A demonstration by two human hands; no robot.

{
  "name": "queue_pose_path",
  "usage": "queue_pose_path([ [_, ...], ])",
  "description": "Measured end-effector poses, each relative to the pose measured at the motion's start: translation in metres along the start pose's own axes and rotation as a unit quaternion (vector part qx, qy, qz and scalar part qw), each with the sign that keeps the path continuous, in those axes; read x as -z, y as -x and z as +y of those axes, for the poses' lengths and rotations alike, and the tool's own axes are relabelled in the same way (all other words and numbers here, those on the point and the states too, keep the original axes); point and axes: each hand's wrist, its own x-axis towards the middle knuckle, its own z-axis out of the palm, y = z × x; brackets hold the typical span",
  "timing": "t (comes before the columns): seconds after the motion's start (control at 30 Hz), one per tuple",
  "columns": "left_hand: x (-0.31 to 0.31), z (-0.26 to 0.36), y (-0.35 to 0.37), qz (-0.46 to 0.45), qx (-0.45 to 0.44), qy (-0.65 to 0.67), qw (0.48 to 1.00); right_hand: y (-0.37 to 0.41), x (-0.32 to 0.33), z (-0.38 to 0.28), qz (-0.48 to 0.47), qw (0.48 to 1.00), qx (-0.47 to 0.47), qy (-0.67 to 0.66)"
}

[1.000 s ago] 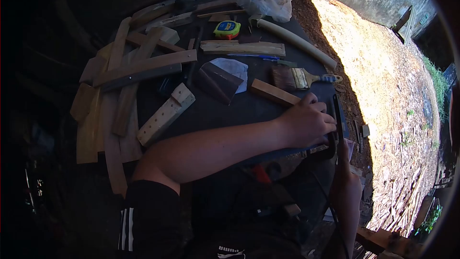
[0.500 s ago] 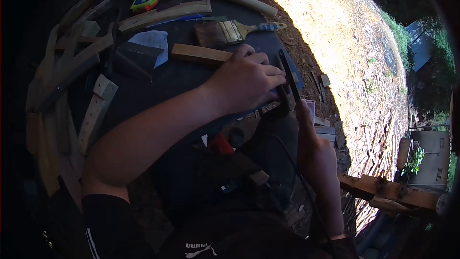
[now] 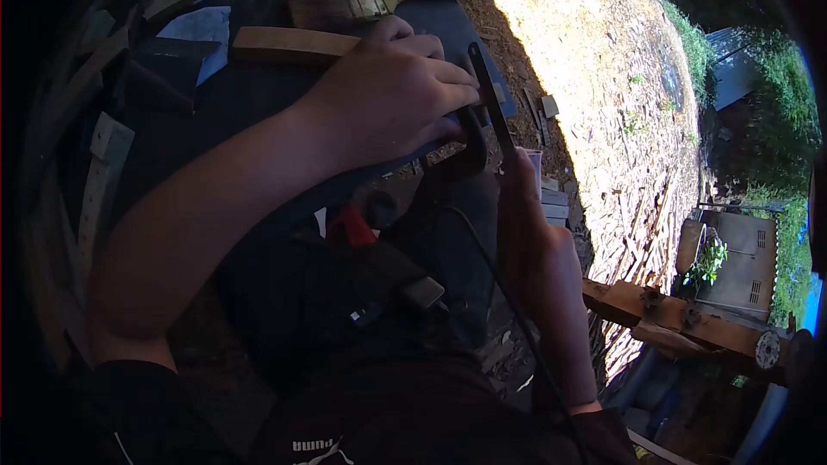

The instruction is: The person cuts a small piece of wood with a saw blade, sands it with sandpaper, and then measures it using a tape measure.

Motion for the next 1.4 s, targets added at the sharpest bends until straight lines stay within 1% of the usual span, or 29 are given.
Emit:
queue_pose_path([
  [0.07, 0.001, -0.004, 0.000, 0.001, -0.001, -0.013, 1.000, -0.022, -0.001, 0.001, -0.002, 1.000, 0.013, -0.006],
  [0.17, -0.003, 0.000, -0.001, -0.003, -0.003, -0.025, 1.000, -0.047, 0.003, -0.017, -0.039, 0.999, -0.031, -0.007],
  [0.2, -0.003, 0.000, 0.001, -0.004, 0.002, -0.031, 0.999, -0.043, 0.003, -0.021, -0.048, 0.997, -0.051, -0.017],
  [0.27, 0.001, 0.002, 0.002, -0.008, -0.001, -0.014, 1.000, -0.027, -0.002, -0.020, -0.023, 0.999, -0.039, -0.017],
  [0.3, 0.004, 0.001, 0.001, -0.004, 0.000, -0.009, 1.000, -0.008, -0.010, -0.007, 0.011, 1.000, -0.006, -0.009],
  [0.37, 0.005, 0.000, -0.002, -0.001, -0.012, -0.010, 1.000, -0.007, -0.008, -0.002, 0.041, 0.998, 0.047, 0.009],
  [0.4, 0.005, 0.001, -0.003, -0.002, -0.016, -0.010, 1.000, -0.013, -0.006, 0.003, 0.037, 0.997, 0.065, 0.012],
  [0.5, 0.010, -0.009, -0.005, -0.046, -0.024, 0.054, 0.997, -0.049, -0.001, -0.006, -0.022, 1.000, 0.013, -0.007],
  [0.53, 0.007, -0.008, -0.006, -0.031, -0.020, 0.034, 0.999, -0.059, -0.001, -0.013, -0.034, 0.999, -0.004, -0.001],
  [0.6, 0.003, -0.003, -0.003, -0.007, -0.008, 0.001, 1.000, -0.049, -0.003, -0.016, -0.038, 0.999, -0.026, -0.008],
  [0.63, 0.003, -0.002, -0.003, -0.005, -0.016, 0.000, 1.000, -0.032, -0.004, -0.014, -0.024, 0.999, -0.021, -0.017],
  [0.73, 0.002, -0.003, -0.005, 0.001, -0.024, 0.002, 1.000, -0.003, -0.003, -0.002, 0.015, 0.998, 0.035, -0.050],
  [0.83, 0.010, -0.001, -0.006, -0.029, -0.012, 0.013, 0.999, -0.016, 0.002, 0.000, -0.001, 0.998, 0.053, -0.038],
  [0.87, 0.016, 0.000, -0.006, -0.047, -0.011, 0.019, 0.999, -0.034, -0.001, 0.000, -0.015, 0.999, 0.039, -0.021],
  [0.97, 0.022, 0.004, -0.010, -0.069, 0.009, 0.039, 0.997, -0.062, 0.009, -0.020, -0.085, 0.994, -0.043, 0.060],
  [1.0, 0.022, 0.004, -0.008, -0.076, 0.020, 0.050, 0.996, -0.056, 0.010, -0.022, -0.083, 0.994, -0.040, 0.063],
  [1.03, 0.017, 0.002, -0.004, -0.055, -0.002, 0.047, 0.997, -0.050, 0.011, -0.024, -0.080, 0.994, -0.038, 0.066],
  [1.07, 0.009, -0.003, -0.001, -0.030, -0.022, 0.038, 0.999, -0.030, 0.012, -0.018, -0.039, 0.998, 0.010, 0.044],
  [1.13, 0.010, -0.005, -0.001, -0.030, -0.027, 0.028, 0.999, 0.000, 0.025, -0.016, -0.010, 1.000, 0.020, -0.003],
  [1.17, 0.016, 0.000, -0.007, -0.058, -0.009, 0.026, 0.998, 0.011, 0.033, -0.016, -0.022, 0.999, -0.019, -0.031],
  [1.2, 0.019, 0.003, -0.008, -0.088, 0.009, 0.022, 0.996, 0.009, 0.032, -0.014, -0.023, 0.999, -0.013, -0.034],
  [1.23, 0.019, 0.001, -0.006, -0.085, 0.004, 0.008, 0.996, 0.007, 0.031, -0.012, -0.024, 0.999, -0.008, -0.037],
  [1.27, 0.017, -0.003, -0.004, -0.081, -0.008, -0.004, 0.997, -0.008, 0.022, -0.005, -0.008, 0.999, 0.034, -0.010],
  [1.37, 0.020, 0.007, -0.011, -0.073, -0.013, 0.005, 0.997, -0.046, 0.016, -0.017, -0.099, 0.992, -0.070, 0.023],
  [1.4, 0.019, 0.007, -0.010, -0.062, -0.014, 0.010, 0.998, -0.050, 0.012, -0.019, -0.093, 0.992, -0.068, 0.044],
])
